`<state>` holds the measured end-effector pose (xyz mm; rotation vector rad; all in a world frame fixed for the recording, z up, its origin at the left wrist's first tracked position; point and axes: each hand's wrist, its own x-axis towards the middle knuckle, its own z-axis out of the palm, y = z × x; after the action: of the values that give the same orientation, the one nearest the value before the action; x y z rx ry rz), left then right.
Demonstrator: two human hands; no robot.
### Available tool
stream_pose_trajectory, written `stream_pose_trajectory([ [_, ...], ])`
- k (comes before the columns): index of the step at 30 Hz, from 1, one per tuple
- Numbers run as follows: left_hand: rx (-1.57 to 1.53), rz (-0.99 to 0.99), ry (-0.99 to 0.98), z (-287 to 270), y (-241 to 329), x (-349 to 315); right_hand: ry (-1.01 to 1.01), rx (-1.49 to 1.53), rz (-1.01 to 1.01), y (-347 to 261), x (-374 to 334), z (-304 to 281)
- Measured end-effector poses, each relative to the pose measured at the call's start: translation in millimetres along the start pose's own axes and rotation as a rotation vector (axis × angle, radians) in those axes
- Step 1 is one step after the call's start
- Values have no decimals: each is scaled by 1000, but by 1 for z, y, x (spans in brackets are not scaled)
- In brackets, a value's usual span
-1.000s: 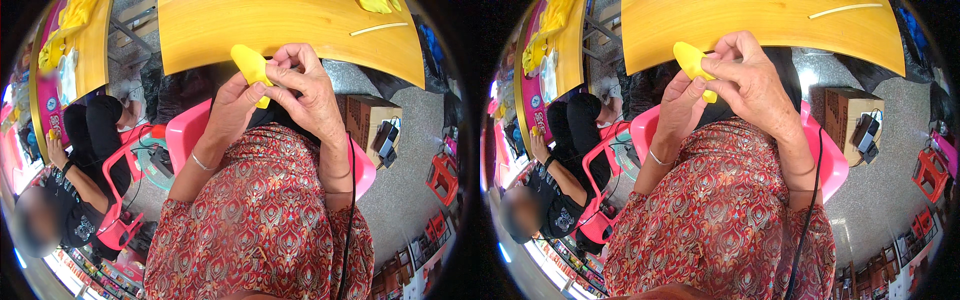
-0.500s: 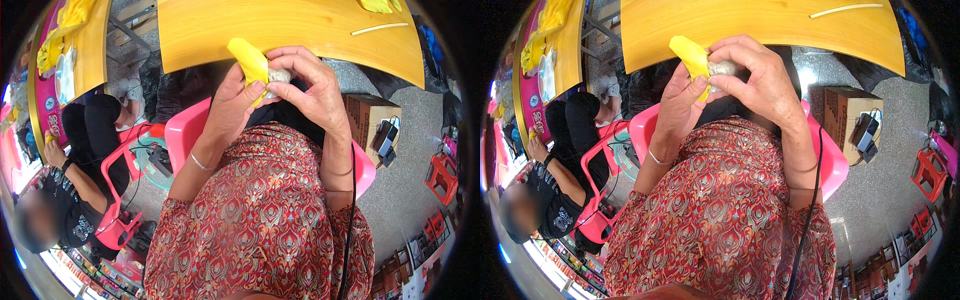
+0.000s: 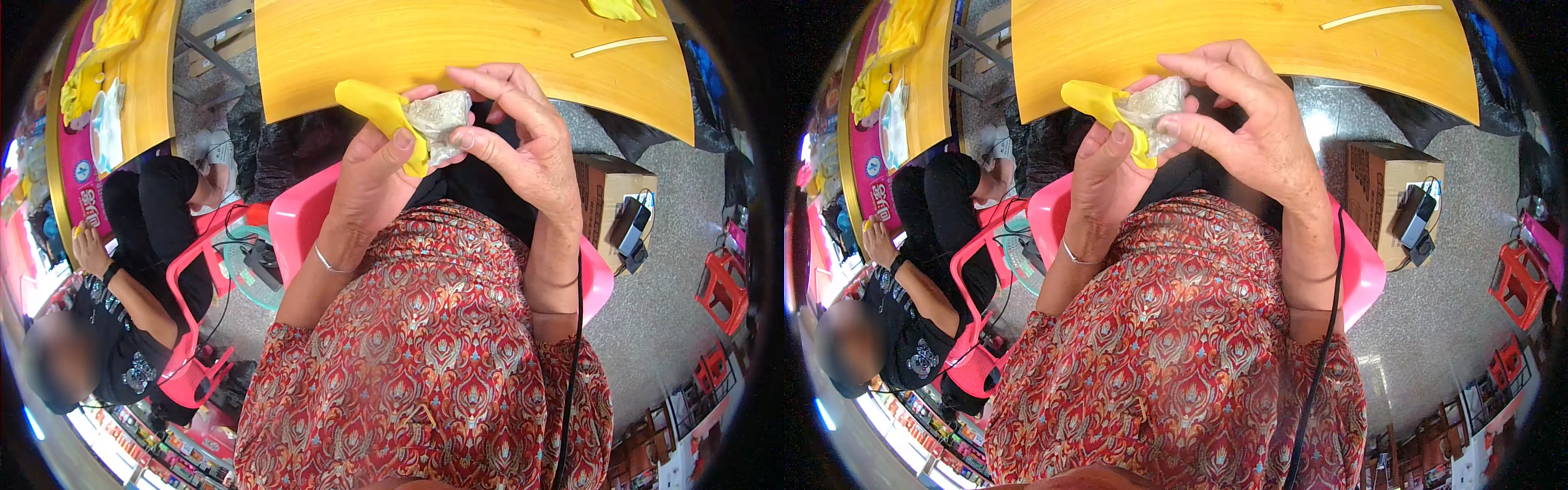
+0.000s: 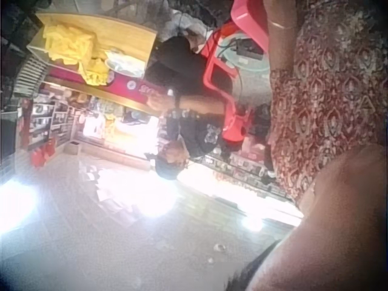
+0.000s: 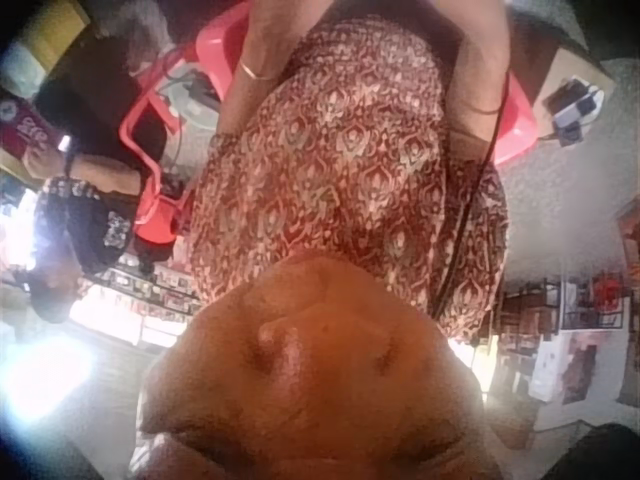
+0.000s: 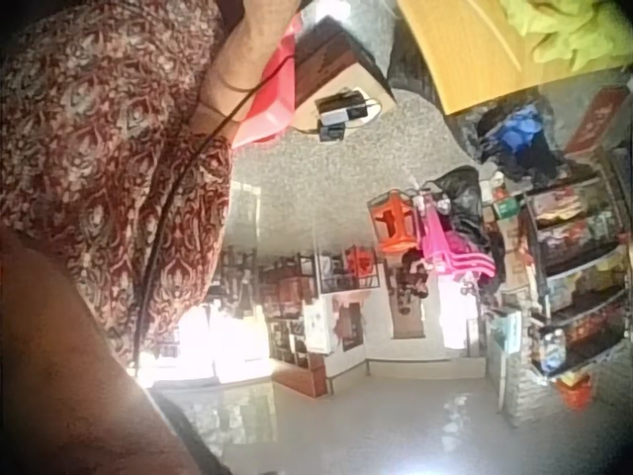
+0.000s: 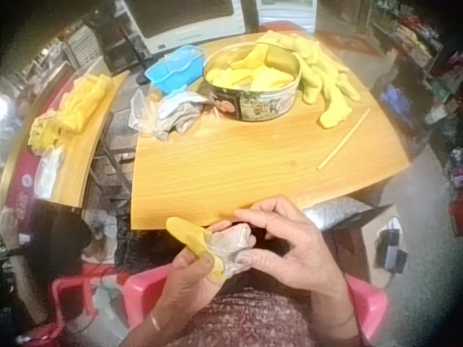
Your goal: The recorder is inserting padding material into yellow shoe uppers at a manufacturing workstation.
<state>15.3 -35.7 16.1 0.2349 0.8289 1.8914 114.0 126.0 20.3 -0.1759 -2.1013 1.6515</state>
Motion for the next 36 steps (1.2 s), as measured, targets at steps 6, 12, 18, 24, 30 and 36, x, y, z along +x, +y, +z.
stream_pose_trajectory([
  [6, 44, 87, 18, -3, -8, 2, 49, -250, -143, -1, -1, 8],
  [12, 64, 147, -25, 10, -8, 3, 147, 42, -56, -8, 0, 18],
  [18, 180, 124, -198, 1, -2, 2, -3, 63, -168, -8, 1, 16],
  [24, 269, 187, -250, -4, -10, 5, -140, 128, -184, -4, -1, 11],
  [30, 618, 345, -243, -14, -15, 12, -214, 110, -122, -5, -3, 15],
  [36, 523, 419, -111, -8, 3, 6, -60, -77, -183, -6, -3, 14],
])
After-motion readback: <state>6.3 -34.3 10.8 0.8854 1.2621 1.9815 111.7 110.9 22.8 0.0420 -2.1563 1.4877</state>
